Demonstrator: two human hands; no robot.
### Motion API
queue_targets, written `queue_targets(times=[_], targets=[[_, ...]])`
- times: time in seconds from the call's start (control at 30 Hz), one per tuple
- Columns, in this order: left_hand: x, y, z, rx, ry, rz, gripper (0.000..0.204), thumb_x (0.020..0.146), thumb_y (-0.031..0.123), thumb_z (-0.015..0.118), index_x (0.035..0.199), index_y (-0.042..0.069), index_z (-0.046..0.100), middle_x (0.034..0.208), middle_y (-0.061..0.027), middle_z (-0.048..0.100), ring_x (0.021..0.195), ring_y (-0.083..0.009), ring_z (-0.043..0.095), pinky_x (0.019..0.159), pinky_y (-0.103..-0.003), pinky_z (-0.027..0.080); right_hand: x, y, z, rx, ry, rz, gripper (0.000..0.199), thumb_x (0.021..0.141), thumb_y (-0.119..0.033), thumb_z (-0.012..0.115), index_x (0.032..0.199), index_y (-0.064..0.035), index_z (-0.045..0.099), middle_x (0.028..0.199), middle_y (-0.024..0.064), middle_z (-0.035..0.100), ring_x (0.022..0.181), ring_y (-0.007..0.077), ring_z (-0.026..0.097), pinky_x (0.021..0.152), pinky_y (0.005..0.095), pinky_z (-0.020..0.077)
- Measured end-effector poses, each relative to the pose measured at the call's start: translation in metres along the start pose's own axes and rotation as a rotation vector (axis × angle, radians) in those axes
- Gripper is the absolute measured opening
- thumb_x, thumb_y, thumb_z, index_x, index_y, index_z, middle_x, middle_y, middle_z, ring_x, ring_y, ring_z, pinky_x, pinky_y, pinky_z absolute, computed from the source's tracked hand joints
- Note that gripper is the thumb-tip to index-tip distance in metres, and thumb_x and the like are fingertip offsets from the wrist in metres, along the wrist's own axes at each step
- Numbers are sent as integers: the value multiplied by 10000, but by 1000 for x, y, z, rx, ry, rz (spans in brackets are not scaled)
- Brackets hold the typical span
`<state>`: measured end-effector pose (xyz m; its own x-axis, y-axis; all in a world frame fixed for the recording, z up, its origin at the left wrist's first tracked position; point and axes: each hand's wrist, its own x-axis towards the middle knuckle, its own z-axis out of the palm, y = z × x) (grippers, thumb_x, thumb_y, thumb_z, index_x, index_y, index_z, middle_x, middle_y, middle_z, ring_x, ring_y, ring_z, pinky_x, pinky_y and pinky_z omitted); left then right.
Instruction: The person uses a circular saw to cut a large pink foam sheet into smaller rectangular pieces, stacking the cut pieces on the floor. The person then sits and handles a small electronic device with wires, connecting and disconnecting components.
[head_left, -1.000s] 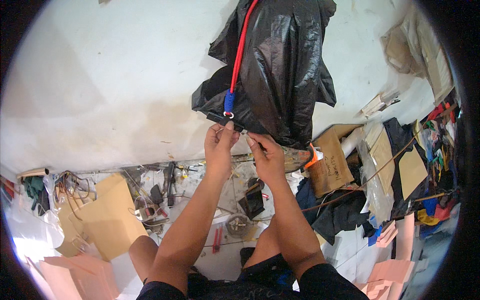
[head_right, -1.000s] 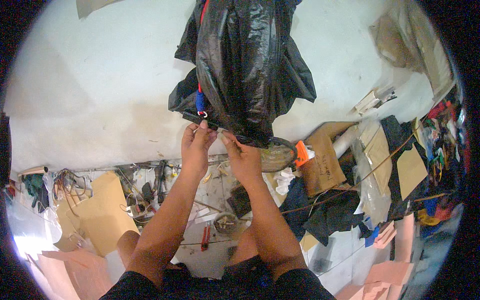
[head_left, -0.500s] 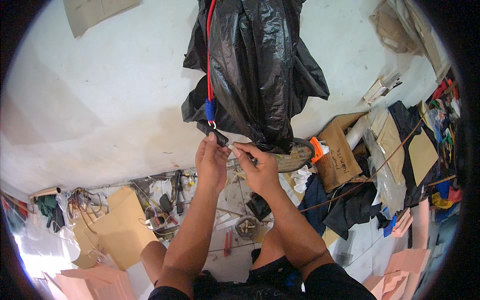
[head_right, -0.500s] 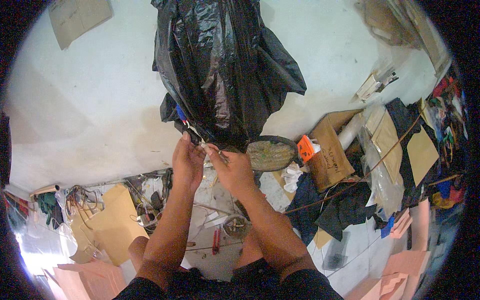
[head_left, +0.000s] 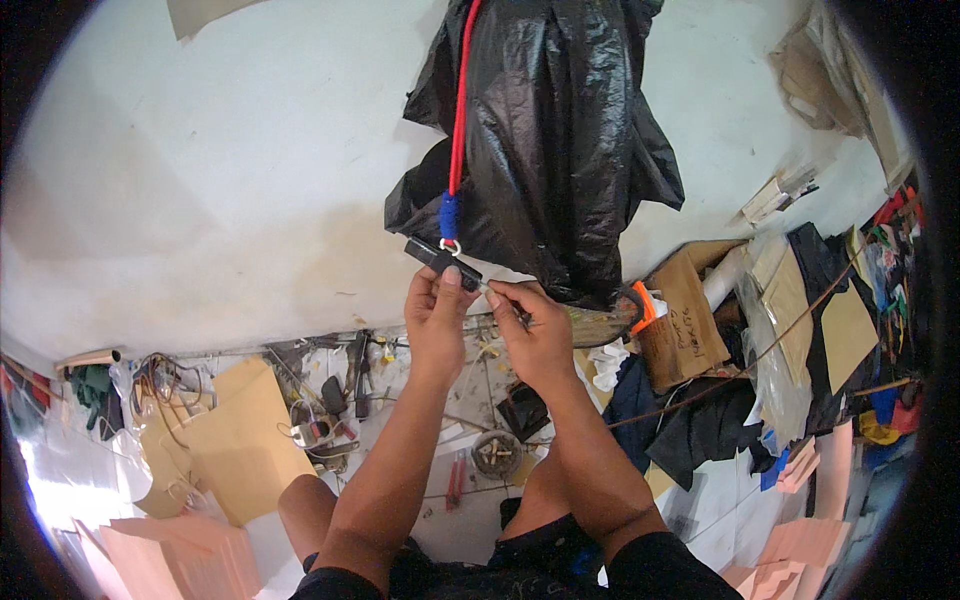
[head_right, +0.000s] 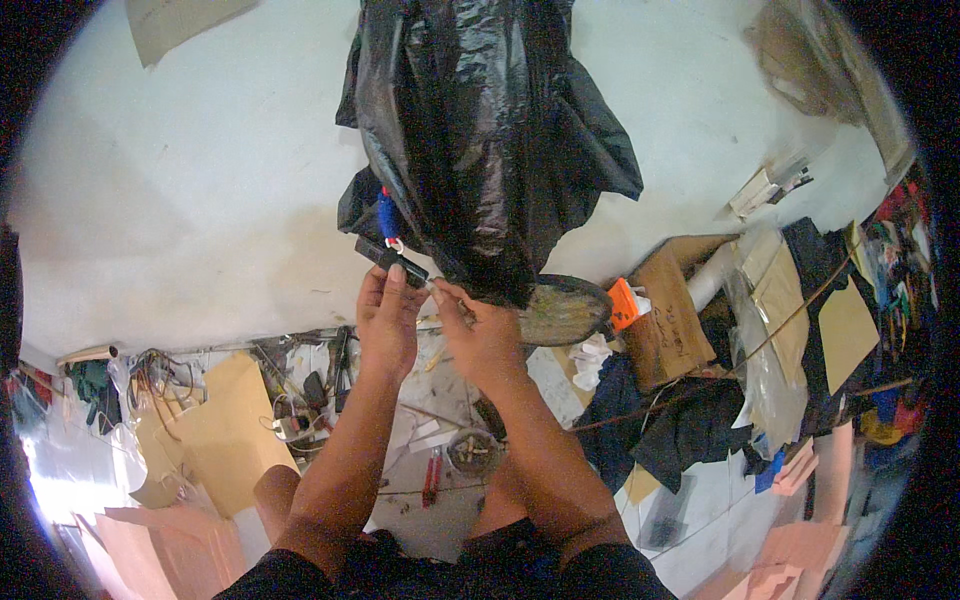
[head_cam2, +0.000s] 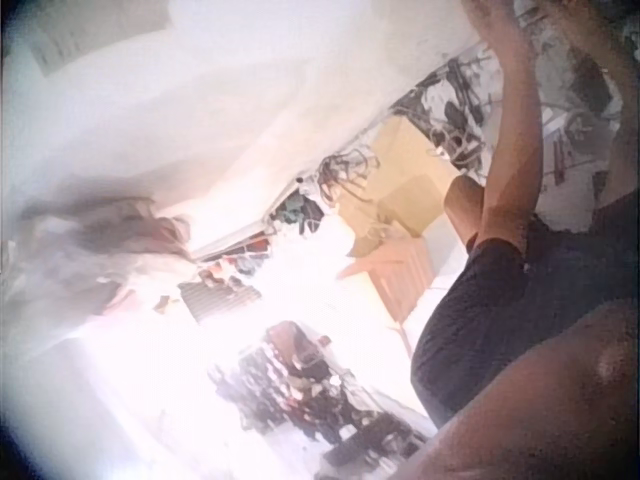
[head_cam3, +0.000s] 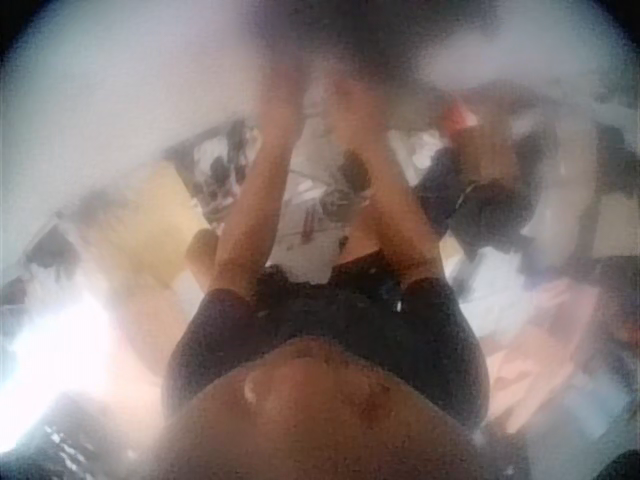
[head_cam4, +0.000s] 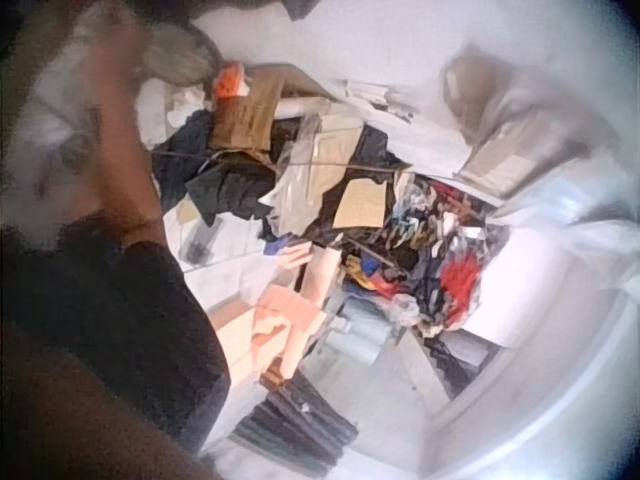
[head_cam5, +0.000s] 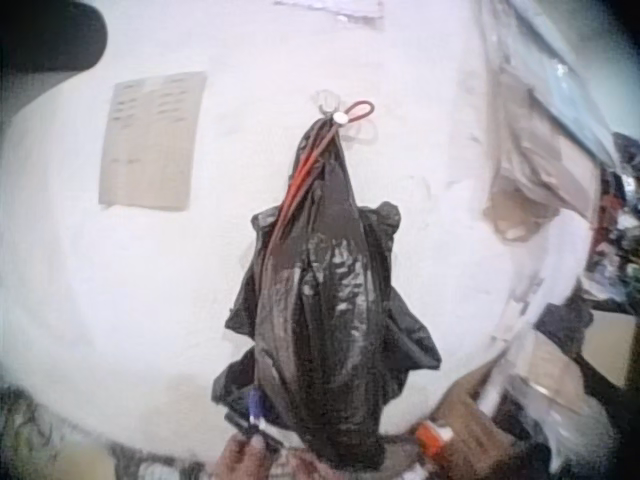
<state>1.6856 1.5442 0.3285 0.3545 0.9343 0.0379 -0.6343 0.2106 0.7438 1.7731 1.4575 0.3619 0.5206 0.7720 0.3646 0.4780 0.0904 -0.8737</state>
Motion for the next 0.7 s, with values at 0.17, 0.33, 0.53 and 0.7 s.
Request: queue_targets(times=[0.17, 0.33, 0.53, 0.7], targets=[[0, -2, -4, -4, -21, 4, 210, 951, 206, 617, 1104, 91, 530, 952, -13, 629, 865, -127, 607, 818, -321, 492, 3, 0, -1, -18, -13, -13, 190, 897, -115, 657, 1053, -12, 694, 894, 89, 665, 783, 131, 609, 710, 265, 466], [1, -4, -4, -33, -28, 17, 221, 948, 202, 621, 1111, 88, 526, 955, -14, 624, 875, -131, 605, 822, -322, 493, 3, -7, 1, -11, -13, 103, 191, 899, -131, 661, 1047, -16, 698, 913, 84, 672, 809, 133, 608, 736, 262, 466], [6, -1, 0, 29, -32, 18, 276, 940, 189, 630, 1145, 48, 511, 980, -54, 622, 914, -153, 609, 865, -330, 512, 7, 16, 1, 35, 0, -5, 215, 923, -172, 652, 1082, -31, 679, 951, 46, 672, 841, 110, 592, 762, 256, 462], [4, 17, -2, 183, -61, 40, 413, 907, 121, 658, 1257, -15, 486, 961, -77, 631, 872, -129, 602, 817, -276, 495, 15, 26, 7, 74, 22, 135, 235, 937, -187, 644, 1091, -10, 653, 971, 25, 648, 857, 93, 569, 774, 242, 456]])
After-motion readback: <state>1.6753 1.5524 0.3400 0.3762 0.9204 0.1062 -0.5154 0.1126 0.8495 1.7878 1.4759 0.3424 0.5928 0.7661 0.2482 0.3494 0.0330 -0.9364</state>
